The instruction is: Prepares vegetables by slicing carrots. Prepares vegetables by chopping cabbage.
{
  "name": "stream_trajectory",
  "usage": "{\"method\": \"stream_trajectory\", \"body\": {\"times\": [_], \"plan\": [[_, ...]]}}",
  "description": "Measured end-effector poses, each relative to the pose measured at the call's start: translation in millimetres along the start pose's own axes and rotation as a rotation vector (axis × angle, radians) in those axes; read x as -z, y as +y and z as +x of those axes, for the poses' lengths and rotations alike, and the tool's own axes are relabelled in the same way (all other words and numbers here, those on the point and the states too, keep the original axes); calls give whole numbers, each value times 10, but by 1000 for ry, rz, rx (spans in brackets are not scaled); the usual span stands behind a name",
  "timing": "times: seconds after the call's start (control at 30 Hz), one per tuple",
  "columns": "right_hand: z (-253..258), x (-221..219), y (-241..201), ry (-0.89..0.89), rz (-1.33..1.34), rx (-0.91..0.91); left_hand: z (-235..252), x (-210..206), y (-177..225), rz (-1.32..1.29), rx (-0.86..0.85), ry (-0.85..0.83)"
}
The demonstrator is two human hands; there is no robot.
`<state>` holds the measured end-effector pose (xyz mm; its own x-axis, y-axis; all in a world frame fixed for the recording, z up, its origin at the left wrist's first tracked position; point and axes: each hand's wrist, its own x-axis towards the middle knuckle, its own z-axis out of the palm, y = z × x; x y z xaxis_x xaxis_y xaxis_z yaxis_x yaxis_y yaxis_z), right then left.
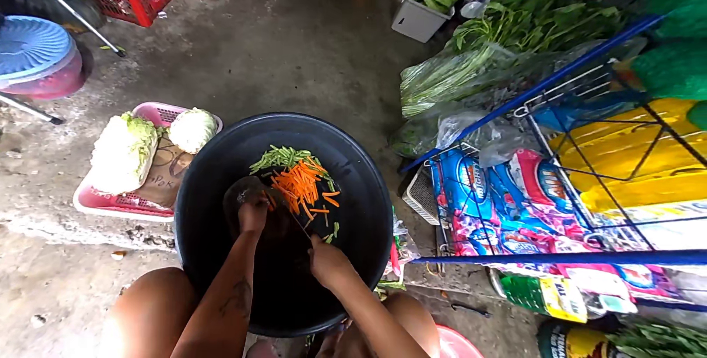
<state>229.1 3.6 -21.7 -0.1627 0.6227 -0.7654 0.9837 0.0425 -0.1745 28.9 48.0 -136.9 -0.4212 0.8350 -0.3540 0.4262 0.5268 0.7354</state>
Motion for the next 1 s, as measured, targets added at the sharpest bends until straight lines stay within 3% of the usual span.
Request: {"method": "stream_trajectory", "body": {"times": [0.3, 0.77, 1.0], "plan": [[365, -112, -351, 86, 31, 90, -34, 8, 16, 3, 13, 1], [468, -125, -404, 49, 40, 64, -25, -7, 5, 9, 10, -19], [735, -333, -405, 103, 95, 88, -18, -7, 34, 71, 20, -20]]}}
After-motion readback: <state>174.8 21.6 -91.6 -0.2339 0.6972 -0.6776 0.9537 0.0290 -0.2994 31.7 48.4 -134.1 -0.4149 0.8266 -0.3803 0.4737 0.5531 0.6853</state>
